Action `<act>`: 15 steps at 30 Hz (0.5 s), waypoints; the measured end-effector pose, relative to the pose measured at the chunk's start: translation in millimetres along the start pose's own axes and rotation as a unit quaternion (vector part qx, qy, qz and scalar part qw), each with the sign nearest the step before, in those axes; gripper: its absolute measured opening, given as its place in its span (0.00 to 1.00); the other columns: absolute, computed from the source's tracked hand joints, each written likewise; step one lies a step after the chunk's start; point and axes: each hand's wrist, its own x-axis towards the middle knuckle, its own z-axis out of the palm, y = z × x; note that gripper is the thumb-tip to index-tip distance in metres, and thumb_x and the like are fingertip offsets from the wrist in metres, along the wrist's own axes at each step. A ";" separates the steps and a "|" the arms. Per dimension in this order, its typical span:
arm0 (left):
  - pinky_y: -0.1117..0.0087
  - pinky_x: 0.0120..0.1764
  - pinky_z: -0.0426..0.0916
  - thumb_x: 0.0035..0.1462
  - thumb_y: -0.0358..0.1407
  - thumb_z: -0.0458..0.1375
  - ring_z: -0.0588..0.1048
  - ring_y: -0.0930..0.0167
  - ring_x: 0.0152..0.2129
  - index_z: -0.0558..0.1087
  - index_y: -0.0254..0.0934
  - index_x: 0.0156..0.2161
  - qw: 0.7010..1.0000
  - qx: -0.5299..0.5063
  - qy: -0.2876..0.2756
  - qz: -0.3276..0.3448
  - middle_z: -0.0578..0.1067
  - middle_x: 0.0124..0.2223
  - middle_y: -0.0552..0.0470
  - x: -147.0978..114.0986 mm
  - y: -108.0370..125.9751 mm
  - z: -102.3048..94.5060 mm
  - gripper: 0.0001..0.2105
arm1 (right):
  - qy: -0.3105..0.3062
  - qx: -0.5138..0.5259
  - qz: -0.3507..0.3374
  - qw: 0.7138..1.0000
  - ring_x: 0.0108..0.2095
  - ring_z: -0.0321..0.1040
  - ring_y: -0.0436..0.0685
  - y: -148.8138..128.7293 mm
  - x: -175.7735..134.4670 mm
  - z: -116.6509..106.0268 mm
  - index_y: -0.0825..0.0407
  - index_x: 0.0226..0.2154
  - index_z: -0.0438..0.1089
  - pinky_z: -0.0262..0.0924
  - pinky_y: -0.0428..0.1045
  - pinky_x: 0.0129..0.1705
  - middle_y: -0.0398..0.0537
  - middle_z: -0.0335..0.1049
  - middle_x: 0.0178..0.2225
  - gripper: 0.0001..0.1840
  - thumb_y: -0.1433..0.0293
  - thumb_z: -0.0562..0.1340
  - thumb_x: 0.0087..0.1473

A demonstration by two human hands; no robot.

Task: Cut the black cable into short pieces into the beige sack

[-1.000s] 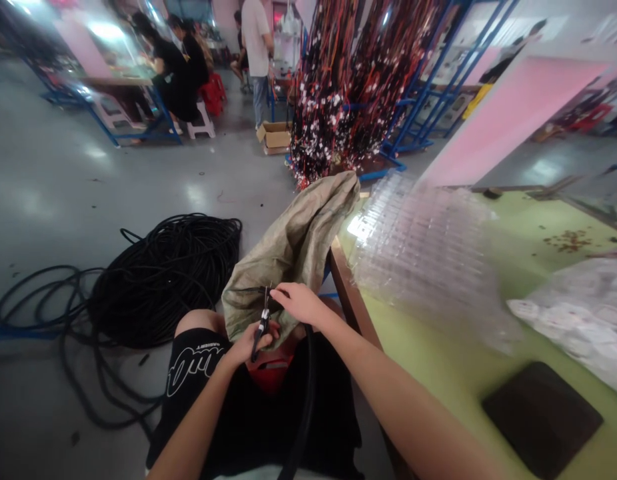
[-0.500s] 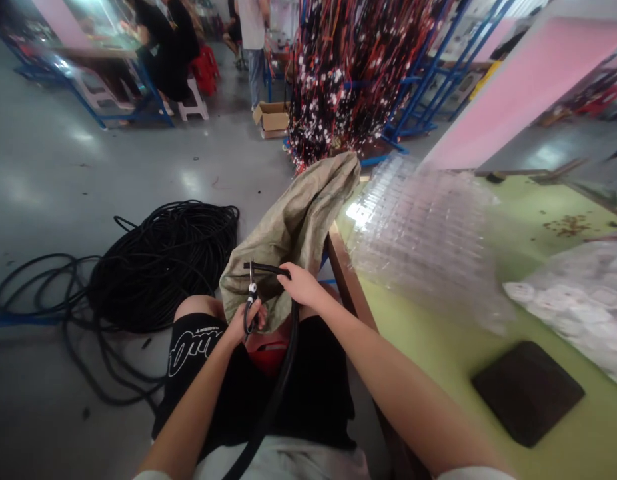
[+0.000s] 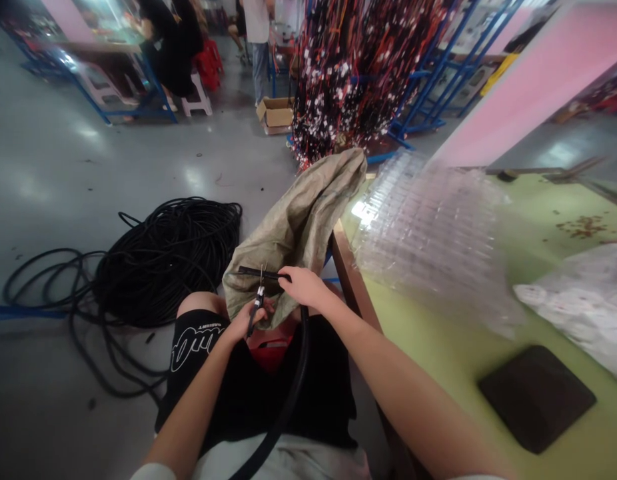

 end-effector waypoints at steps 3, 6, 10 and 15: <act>0.72 0.33 0.65 0.55 0.54 0.55 0.72 0.70 0.29 0.71 0.31 0.42 1.000 -0.008 0.005 -0.006 0.75 0.36 0.46 1.3 1.7 4.1 0.25 | -0.007 0.003 0.007 1.000 0.43 0.70 0.58 0.5 0.6 -1.5 0.49 0.45 0.73 0.59 0.47 0.43 0.47 0.74 0.43 0.14 0.67 0.55 0.61; 0.73 0.28 0.64 0.56 0.53 0.54 0.71 0.72 0.23 0.71 0.30 0.35 0.999 0.001 0.014 -0.038 0.74 0.28 0.49 2.2 1.8 11.3 0.23 | -0.014 -0.011 0.027 0.999 0.41 0.70 0.58 1.8 1.2 -0.5 0.51 0.44 0.72 0.58 0.47 0.41 0.48 0.74 0.42 0.14 0.67 0.54 0.60; 0.75 0.20 0.58 0.56 0.54 0.54 0.66 0.75 0.15 0.69 0.31 0.28 0.996 0.020 0.035 -0.080 0.68 0.19 0.54 1.8 -0.9 18.3 0.23 | -0.009 -0.012 0.057 0.998 0.38 0.70 0.58 3.6 2.8 3.7 0.53 0.42 0.72 0.57 0.46 0.36 0.50 0.75 0.38 0.15 0.64 0.54 0.62; 0.75 0.23 0.63 0.57 0.51 0.55 0.69 0.74 0.18 0.73 0.29 0.35 0.998 -0.020 0.003 -0.055 0.72 0.23 0.51 0.3 3.3 19.1 0.22 | -0.004 0.035 -0.006 0.999 0.35 0.68 0.54 5.8 5.9 3.4 0.54 0.36 0.73 0.55 0.45 0.35 0.49 0.74 0.35 0.17 0.63 0.52 0.65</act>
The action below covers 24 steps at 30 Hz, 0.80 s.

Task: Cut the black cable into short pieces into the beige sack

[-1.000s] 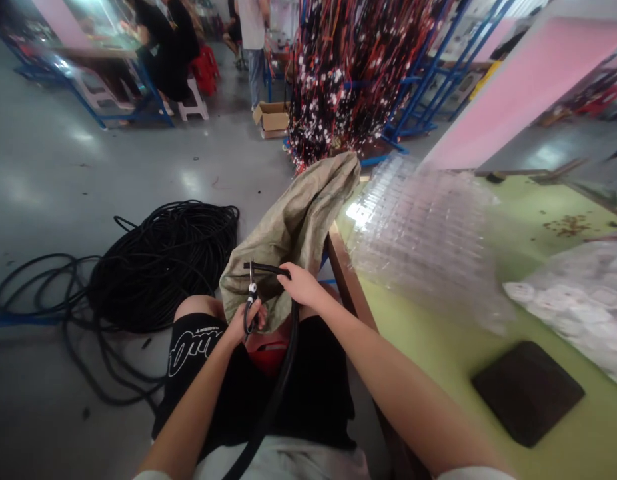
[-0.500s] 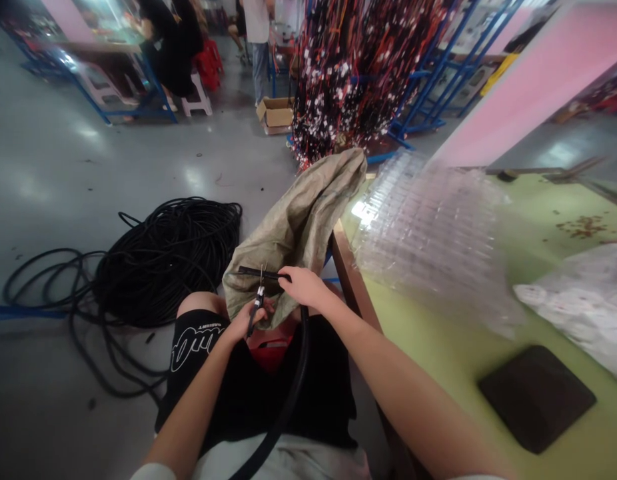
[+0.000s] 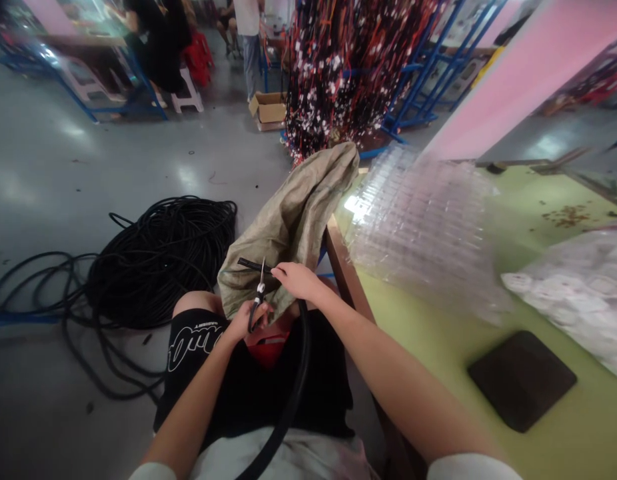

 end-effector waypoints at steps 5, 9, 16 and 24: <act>0.70 0.36 0.69 0.55 0.49 0.59 0.74 0.69 0.31 0.72 0.31 0.45 0.999 -0.006 -0.015 0.029 0.76 0.39 0.44 -0.3 3.3 4.0 0.22 | -0.122 0.190 0.085 0.970 0.15 0.53 0.48 0.6 -4.2 -5.6 0.55 0.31 0.71 0.48 0.44 0.21 0.39 0.58 0.16 0.24 0.59 0.47 0.67; 0.74 0.26 0.66 0.55 0.52 0.56 0.71 0.73 0.20 0.73 0.30 0.32 1.000 0.013 -0.014 -0.013 0.73 0.23 0.50 1.9 -3.5 6.3 0.22 | -0.152 0.280 0.139 0.938 0.12 0.46 0.47 0.3 -6.3 -5.4 0.55 0.30 0.68 0.45 0.44 0.18 0.34 0.47 0.12 0.24 0.61 0.44 0.67; 0.75 0.21 0.61 0.55 0.54 0.56 0.69 0.75 0.15 0.74 0.28 0.33 0.998 -0.015 -0.021 -0.052 0.71 0.21 0.52 3.2 -4.9 3.2 0.25 | -0.023 0.096 0.108 0.989 0.19 0.58 0.49 -3.2 -2.7 0.9 0.55 0.30 0.69 0.49 0.45 0.25 0.41 0.63 0.18 0.13 0.64 0.58 0.62; 0.68 0.35 0.67 0.56 0.52 0.56 0.75 0.65 0.37 0.70 0.32 0.49 0.991 -0.131 0.019 0.030 0.75 0.45 0.41 -1.5 6.1 8.2 0.25 | 0.093 0.094 -0.014 0.991 0.29 0.65 0.51 -2.3 -2.0 2.5 0.53 0.32 0.69 0.53 0.44 0.31 0.42 0.69 0.28 0.13 0.59 0.59 0.59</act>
